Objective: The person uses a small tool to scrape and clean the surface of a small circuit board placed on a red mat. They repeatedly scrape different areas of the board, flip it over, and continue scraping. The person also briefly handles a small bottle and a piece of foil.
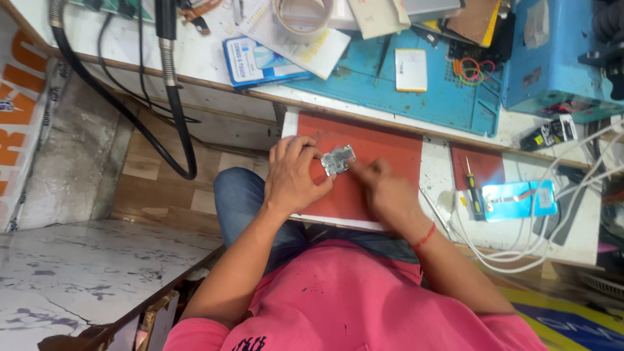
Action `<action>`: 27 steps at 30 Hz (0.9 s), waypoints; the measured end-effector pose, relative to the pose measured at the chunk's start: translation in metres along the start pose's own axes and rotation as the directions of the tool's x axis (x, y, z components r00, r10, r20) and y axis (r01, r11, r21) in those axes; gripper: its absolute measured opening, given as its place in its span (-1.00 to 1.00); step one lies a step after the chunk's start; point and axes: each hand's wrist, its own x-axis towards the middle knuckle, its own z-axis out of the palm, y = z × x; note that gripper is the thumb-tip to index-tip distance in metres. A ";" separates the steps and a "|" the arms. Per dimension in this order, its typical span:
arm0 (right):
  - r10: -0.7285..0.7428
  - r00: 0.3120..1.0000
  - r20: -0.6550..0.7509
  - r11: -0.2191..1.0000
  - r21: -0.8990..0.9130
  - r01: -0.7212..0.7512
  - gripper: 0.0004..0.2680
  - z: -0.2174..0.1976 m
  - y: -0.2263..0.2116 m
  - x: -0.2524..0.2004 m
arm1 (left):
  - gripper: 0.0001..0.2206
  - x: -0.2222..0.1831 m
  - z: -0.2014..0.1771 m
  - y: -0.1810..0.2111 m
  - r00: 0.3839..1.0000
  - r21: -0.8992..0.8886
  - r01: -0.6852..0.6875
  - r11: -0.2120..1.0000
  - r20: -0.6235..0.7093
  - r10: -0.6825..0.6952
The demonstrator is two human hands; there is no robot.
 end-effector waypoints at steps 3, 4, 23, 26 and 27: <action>-0.092 0.995 0.032 0.992 0.084 0.089 -0.63 -0.003 -0.004 0.001 | -0.61 0.003 -0.002 0.000 1.000 -0.001 -0.012 1.000 -0.005 0.012; -0.029 0.999 -0.032 0.998 0.047 0.031 -0.64 -0.003 -0.002 0.001 | -0.61 0.004 -0.001 0.000 1.000 -0.006 -0.005 1.000 0.004 0.005; -0.031 0.999 0.007 0.992 -0.125 0.032 -0.53 0.006 0.001 -0.001 | -0.62 -0.003 0.000 0.003 0.999 0.003 -0.026 1.000 -0.027 0.026; -0.152 0.988 0.012 0.988 -0.021 0.152 -0.56 0.006 -0.003 0.003 | -0.60 0.000 -0.004 0.000 0.998 0.023 -0.037 0.999 -0.049 0.038; -0.075 0.997 -0.021 0.997 -0.003 0.075 -0.60 0.009 -0.003 -0.005 | -0.59 -0.004 -0.001 0.002 0.998 0.013 -0.043 0.999 -0.035 0.044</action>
